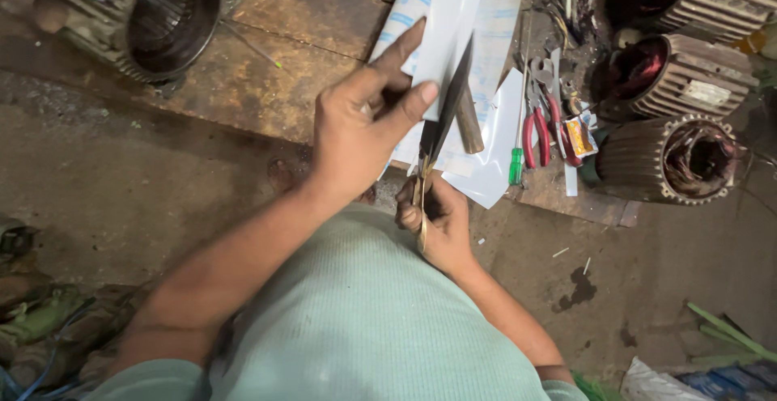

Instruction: The person uses a ruler and a green pen to mark straight lines on a large sheet of white material with blue printed patterns. They then use a hammer to cut along the marked lines, separating the material into strips.

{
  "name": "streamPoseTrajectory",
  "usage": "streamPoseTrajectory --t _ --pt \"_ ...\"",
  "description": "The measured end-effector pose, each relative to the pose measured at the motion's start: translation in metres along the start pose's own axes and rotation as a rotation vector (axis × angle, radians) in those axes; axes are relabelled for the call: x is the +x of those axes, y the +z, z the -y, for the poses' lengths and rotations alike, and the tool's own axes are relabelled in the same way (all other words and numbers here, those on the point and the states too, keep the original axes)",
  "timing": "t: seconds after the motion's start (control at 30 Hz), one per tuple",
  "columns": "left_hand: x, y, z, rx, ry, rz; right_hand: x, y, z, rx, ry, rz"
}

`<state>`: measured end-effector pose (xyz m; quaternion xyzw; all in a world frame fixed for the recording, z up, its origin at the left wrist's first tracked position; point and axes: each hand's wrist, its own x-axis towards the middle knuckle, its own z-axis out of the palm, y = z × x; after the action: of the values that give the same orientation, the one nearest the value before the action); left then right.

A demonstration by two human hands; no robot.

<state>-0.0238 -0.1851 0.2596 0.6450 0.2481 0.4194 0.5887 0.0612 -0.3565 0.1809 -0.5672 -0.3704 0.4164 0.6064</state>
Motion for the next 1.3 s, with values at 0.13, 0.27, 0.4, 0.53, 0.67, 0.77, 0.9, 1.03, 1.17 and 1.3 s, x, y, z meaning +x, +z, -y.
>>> streamPoseTrajectory --t 0.13,0.27,0.4,0.53,0.67,0.77,0.9,1.03,1.17,1.3 --pt "-0.008 0.004 0.009 0.013 0.016 0.017 0.0 -0.001 -0.005 0.034 -0.021 -0.038" --pt "-0.007 0.006 0.012 -0.06 -0.022 0.025 -0.001 0.0 -0.008 0.01 0.053 -0.084" --pt "-0.006 0.004 0.009 -0.026 -0.116 0.032 0.0 0.002 -0.006 0.0 0.045 -0.095" --pt "-0.012 0.003 0.007 0.072 -0.153 0.104 0.004 0.002 0.0 0.028 0.025 -0.094" --pt "-0.023 0.007 0.012 -0.025 -0.161 0.166 0.008 0.001 0.001 0.056 -0.013 -0.144" --pt "-0.026 0.007 0.018 -0.091 -0.194 0.165 0.005 0.002 -0.001 0.028 0.008 -0.152" --pt "-0.026 0.006 0.024 -0.082 -0.216 0.17 0.001 0.005 -0.004 0.036 0.055 -0.182" --pt "-0.025 0.007 0.029 -0.066 -0.243 0.185 0.004 0.006 -0.002 0.038 0.058 -0.194" --pt "-0.026 0.008 0.04 -0.008 -0.284 0.254 0.007 0.003 -0.004 0.018 0.097 -0.286" --pt "-0.024 0.001 0.058 -0.124 -0.389 0.254 0.005 -0.016 -0.026 0.015 0.254 -0.303"
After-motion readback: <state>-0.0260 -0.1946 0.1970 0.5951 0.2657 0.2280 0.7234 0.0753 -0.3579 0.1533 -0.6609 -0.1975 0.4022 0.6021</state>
